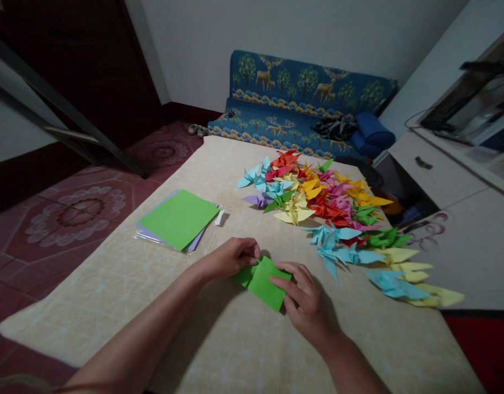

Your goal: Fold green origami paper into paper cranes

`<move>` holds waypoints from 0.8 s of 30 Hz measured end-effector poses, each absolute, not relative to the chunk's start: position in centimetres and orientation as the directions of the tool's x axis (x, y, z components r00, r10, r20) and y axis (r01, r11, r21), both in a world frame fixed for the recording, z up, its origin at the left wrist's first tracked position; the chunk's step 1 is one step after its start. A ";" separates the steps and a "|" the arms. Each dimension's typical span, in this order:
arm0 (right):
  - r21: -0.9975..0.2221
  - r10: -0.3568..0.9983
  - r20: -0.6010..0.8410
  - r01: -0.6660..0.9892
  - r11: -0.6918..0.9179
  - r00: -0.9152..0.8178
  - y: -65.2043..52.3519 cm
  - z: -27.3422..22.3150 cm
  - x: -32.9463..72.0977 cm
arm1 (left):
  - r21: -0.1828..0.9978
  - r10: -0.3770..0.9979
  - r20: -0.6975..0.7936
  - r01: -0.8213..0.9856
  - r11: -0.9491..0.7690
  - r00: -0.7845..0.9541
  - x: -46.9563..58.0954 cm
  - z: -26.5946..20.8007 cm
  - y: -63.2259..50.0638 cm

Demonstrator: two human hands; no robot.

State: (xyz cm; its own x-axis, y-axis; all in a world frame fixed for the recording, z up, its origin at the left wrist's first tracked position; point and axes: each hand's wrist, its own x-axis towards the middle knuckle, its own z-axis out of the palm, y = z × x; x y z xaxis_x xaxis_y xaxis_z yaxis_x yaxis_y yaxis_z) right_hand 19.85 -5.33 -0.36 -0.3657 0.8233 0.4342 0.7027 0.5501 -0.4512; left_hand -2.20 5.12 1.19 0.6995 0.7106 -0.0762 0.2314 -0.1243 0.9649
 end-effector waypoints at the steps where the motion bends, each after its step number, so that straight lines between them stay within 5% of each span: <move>1: -0.470 0.821 0.442 0.687 0.555 -0.361 -5.4 -0.4 19.8 | 0.970 0.711 -0.080 0.219 -0.106 0.699 -2.2 1.2 5.1; 11: -0.637 0.791 0.551 0.479 0.604 -0.265 -4.9 2.5 19.1 | 0.941 0.597 -0.280 0.091 0.326 0.752 -2.4 2.4 4.3; 16: -0.688 0.857 0.515 0.579 0.438 -0.037 -5.3 2.2 18.4 | 0.879 0.509 -0.415 0.189 0.437 0.754 -2.8 2.5 3.8; 20: -0.842 0.948 0.233 0.533 0.087 0.214 -5.5 0.7 18.1 | 0.912 0.661 -0.384 0.155 0.379 0.645 -3.5 2.2 3.5; 24: -0.977 0.962 -0.105 0.155 -0.148 0.252 -5.4 0.1 17.6 | 0.945 0.757 -0.315 0.261 0.196 0.572 -3.7 1.4 3.6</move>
